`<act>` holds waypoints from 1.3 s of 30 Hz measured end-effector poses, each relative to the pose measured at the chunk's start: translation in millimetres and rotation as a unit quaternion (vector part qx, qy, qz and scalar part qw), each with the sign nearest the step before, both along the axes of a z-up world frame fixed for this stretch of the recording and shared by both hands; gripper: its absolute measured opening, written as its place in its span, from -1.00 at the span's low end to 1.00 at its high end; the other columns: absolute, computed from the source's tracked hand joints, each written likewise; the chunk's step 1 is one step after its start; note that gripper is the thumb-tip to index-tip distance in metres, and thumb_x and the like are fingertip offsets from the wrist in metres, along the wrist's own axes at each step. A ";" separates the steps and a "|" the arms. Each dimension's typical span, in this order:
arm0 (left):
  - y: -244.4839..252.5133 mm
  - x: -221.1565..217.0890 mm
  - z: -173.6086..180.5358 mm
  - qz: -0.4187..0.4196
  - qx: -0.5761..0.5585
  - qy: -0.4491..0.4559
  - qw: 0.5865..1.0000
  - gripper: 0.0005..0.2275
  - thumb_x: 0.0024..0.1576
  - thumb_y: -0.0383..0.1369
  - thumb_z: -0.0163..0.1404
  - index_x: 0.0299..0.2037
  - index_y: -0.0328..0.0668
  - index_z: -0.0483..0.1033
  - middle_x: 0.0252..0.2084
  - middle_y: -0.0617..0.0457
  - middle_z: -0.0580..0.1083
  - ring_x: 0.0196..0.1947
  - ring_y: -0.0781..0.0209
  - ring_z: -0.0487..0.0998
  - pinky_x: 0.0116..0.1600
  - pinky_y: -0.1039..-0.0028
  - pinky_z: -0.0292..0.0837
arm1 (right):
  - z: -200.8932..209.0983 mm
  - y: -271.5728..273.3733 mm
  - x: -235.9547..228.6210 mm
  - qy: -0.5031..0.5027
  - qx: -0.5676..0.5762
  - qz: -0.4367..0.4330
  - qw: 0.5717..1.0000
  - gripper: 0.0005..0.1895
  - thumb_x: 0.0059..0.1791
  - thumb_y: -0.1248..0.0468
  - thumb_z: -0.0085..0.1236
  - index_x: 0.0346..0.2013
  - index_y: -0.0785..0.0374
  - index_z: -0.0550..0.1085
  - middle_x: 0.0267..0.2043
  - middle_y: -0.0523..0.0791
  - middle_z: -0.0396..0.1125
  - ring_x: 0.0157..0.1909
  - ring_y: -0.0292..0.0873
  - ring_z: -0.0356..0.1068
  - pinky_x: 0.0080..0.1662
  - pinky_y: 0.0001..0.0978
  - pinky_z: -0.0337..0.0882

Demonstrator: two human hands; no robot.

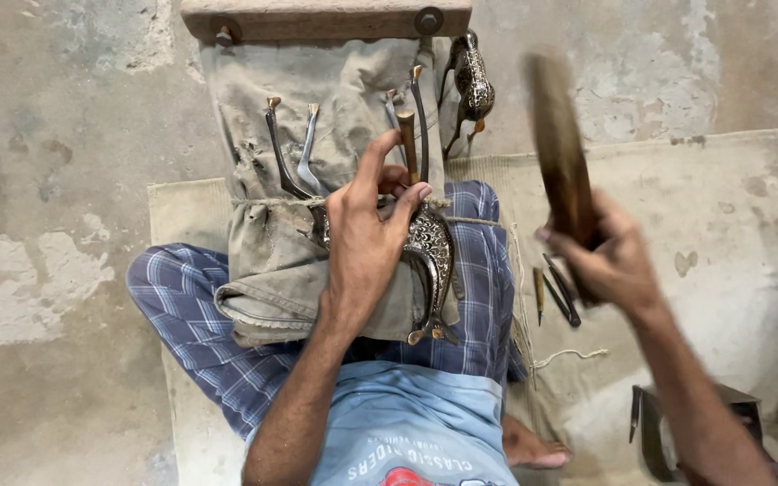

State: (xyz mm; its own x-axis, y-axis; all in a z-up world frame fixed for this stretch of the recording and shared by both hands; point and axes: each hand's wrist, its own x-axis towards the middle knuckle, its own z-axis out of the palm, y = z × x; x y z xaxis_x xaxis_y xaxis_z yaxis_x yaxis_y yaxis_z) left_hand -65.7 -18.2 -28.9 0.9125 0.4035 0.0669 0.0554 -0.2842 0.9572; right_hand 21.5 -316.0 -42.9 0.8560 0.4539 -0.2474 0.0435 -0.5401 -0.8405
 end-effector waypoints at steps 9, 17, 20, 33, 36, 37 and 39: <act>1.0 1.1 3.7 0.007 0.009 -0.012 1.000 -0.50 0.16 -0.53 0.18 0.31 -0.17 0.33 -0.26 -0.12 0.65 -0.25 0.14 0.75 -0.20 0.35 0.72 | 159.0 71.8 67.2 -0.369 -0.310 0.236 0.844 -0.22 -0.09 0.23 0.41 0.43 0.17 0.38 -0.21 0.09 0.44 -0.33 -0.05 0.47 -0.22 -0.15 0.59; 1.8 2.6 6.0 0.001 0.003 0.003 1.000 -0.52 0.16 -0.53 0.16 0.29 -0.17 0.34 -0.30 -0.07 0.66 -0.27 0.16 0.75 -0.23 0.37 0.72 | 189.3 105.4 74.2 -0.423 -0.231 0.259 0.837 -0.30 -0.17 0.50 0.33 0.29 0.25 0.46 -0.07 0.11 0.47 -0.16 0.03 0.52 -0.10 -0.17 0.56; 0.0 1.9 4.9 0.002 0.014 0.002 1.000 -0.55 0.17 -0.52 0.16 0.27 -0.16 0.35 -0.28 -0.07 0.65 -0.26 0.15 0.75 -0.23 0.36 0.73 | 193.3 106.7 72.4 -0.382 -0.236 0.282 0.848 -0.25 -0.20 0.60 0.28 0.30 0.25 0.45 -0.09 0.10 0.49 -0.18 0.00 0.53 -0.11 -0.18 0.57; 0.8 -1.1 -2.6 -0.010 0.017 -0.019 1.000 -0.49 0.16 -0.54 0.16 0.33 -0.15 0.33 -0.25 -0.08 0.66 -0.22 0.16 0.74 -0.18 0.35 0.75 | 199.2 99.8 61.7 -0.425 -0.250 0.278 0.824 -0.30 -0.15 0.59 0.28 0.30 0.34 0.45 -0.04 0.14 0.45 -0.17 0.02 0.52 -0.10 -0.19 0.58; 1.2 -1.0 -0.8 -0.013 0.000 -0.014 1.000 -0.50 0.17 -0.53 0.16 0.33 -0.13 0.33 -0.24 -0.08 0.65 -0.21 0.17 0.75 -0.17 0.38 0.76 | 200.1 101.0 60.5 -0.434 -0.280 0.298 0.803 -0.27 -0.20 0.58 0.30 0.29 0.27 0.47 -0.07 0.10 0.47 -0.21 0.01 0.53 -0.11 -0.19 0.59; 1.1 -1.2 -0.1 -0.013 -0.001 -0.016 1.000 -0.50 0.17 -0.53 0.17 0.32 -0.14 0.33 -0.25 -0.08 0.65 -0.21 0.18 0.74 -0.17 0.38 0.75 | 200.2 101.2 59.5 -0.440 -0.277 0.296 0.801 -0.27 -0.20 0.58 0.30 0.28 0.27 0.47 -0.06 0.10 0.47 -0.20 0.01 0.53 -0.11 -0.18 0.58; 1.8 -1.8 1.8 -0.010 -0.002 -0.018 1.000 -0.51 0.16 -0.54 0.17 0.31 -0.14 0.34 -0.25 -0.08 0.66 -0.22 0.18 0.74 -0.17 0.39 0.75 | 199.1 102.3 56.5 -0.454 -0.253 0.280 0.807 -0.28 -0.20 0.57 0.31 0.27 0.30 0.46 -0.06 0.13 0.46 -0.17 0.04 0.53 -0.10 -0.16 0.57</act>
State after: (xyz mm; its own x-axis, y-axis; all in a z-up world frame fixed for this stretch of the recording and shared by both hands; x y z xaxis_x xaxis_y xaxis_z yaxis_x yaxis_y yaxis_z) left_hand -67.4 -16.4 -27.1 0.9177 0.3849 0.0988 0.0146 -0.2811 0.9596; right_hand 78.0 -213.7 156.2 0.4835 0.8706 0.0913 0.8743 -0.4854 -0.0016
